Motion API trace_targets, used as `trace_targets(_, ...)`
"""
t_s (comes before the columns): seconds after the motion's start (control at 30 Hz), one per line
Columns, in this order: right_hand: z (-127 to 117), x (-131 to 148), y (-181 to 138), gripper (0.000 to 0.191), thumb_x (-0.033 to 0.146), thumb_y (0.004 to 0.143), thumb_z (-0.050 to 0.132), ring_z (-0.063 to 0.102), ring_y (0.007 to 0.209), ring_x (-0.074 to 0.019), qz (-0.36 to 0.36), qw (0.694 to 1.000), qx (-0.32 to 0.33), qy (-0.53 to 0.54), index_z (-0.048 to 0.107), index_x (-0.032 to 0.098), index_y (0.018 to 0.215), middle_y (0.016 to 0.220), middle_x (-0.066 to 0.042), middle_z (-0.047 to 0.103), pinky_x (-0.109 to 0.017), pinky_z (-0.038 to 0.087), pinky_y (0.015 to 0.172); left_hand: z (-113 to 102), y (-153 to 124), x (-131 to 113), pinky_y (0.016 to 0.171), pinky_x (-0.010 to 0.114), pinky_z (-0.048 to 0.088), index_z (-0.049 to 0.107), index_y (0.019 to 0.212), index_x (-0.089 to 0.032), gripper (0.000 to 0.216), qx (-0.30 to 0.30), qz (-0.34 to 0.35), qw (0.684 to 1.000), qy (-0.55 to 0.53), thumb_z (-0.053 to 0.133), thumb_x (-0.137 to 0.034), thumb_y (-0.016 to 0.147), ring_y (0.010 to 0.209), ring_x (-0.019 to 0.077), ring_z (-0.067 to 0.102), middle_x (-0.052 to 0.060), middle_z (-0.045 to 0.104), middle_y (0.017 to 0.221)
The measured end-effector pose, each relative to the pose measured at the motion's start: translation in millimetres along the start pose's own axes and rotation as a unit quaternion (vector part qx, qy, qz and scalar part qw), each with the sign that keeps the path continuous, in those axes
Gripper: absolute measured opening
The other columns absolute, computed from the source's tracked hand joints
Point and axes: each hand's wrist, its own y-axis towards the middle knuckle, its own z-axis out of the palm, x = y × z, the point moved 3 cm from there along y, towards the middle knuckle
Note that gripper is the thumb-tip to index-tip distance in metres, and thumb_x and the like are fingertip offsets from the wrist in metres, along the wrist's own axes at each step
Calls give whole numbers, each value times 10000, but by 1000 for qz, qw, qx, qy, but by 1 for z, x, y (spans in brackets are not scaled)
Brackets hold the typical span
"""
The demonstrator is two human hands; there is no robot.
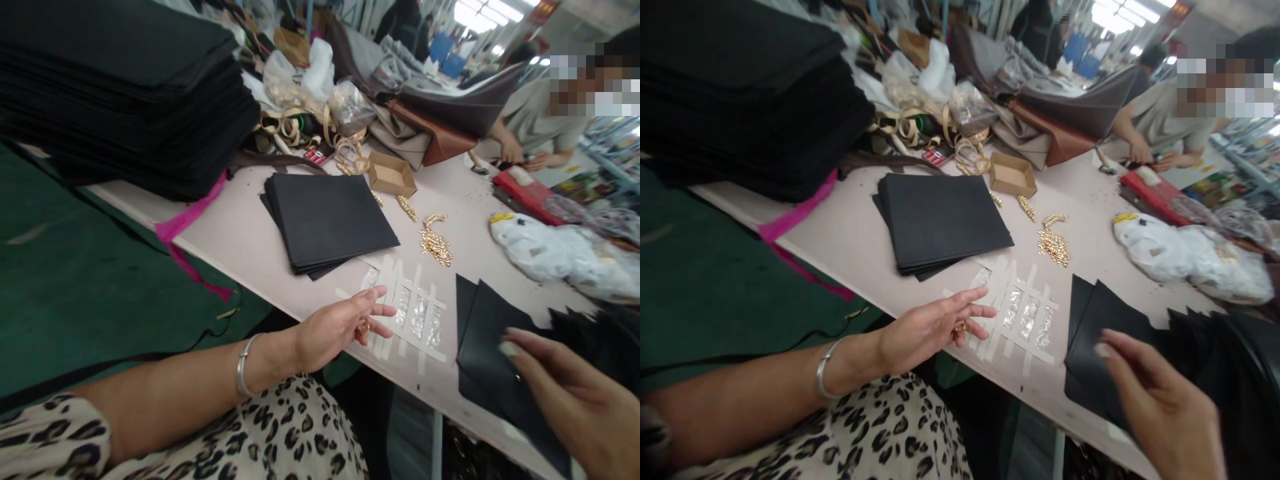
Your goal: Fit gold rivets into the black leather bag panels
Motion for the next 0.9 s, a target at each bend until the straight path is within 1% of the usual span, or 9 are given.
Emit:
trace_targets(0.1,76,75,-37,278,436,782,677,678,608,-173,-60,981,169,80,771,239,955,780,-29,757,-254,533,536,-4,-2,-1,941,429,364,248,1544,-162,743,-14,40,997,63,304,-631,971,1212,307,521,179,475,1461)
trace_targets(0.17,112,111,-52,283,377,852,621,655,596,-147,-91,970,200,103,737,229,1064,749,-4,735,-240,536,575,-7,-6,-3,1038,456,321,231,1557,-198,710,-14,58,992,114,285,-622,988,1288,302,471,145,452,1498)
trace_targets(0.27,143,137,-59,218,333,912,573,638,612,-135,-137,967,179,117,715,200,1012,765,-8,722,-234,526,608,-10,-14,-8,1158,439,235,180,1570,-175,740,-16,72,986,150,320,-612,989,1404,281,373,143,366,1563)
trace_targets(0.37,157,146,-55,205,309,943,548,609,566,-127,-200,965,136,106,682,191,843,690,-5,684,-225,498,573,-15,-22,-14,1184,419,236,146,1572,-125,825,-27,88,985,143,355,-644,966,1434,282,345,166,296,1595)
trace_targets(0.5,170,162,-51,140,181,922,543,675,693,-160,-352,929,63,99,681,192,895,782,-42,709,-244,519,656,-29,-27,-19,1182,405,248,309,1529,-114,773,-97,106,983,110,384,-636,963,1403,277,394,155,420,1533)
trace_targets(0.57,178,172,-49,177,123,902,545,699,778,-170,-398,907,62,125,687,197,976,862,-52,730,-250,532,717,-38,-27,-21,1146,402,304,430,1466,-134,686,-131,120,983,45,397,-610,973,1336,268,477,138,523,1455)
trace_targets(0.67,191,184,-43,205,112,884,578,717,827,-162,-371,897,119,209,692,222,1014,913,-29,752,-242,553,764,-53,-24,-26,1044,391,404,564,1336,-136,603,-181,140,970,-85,422,-594,970,1191,251,587,128,657,1276)
trace_targets(0.8,207,194,-16,124,268,880,637,728,839,-184,-235,906,220,275,724,232,960,938,-29,768,-260,576,749,-82,-24,-44,788,273,461,656,1171,-98,526,-261,152,940,-161,521,-547,931,857,156,636,115,714,1037)
trace_targets(0.9,218,200,29,231,379,845,655,709,824,-202,-199,933,191,233,741,218,987,921,-46,765,-300,559,767,-108,-32,-59,588,201,369,678,1098,-95,445,-316,156,923,-152,564,-482,909,620,72,527,79,704,911)
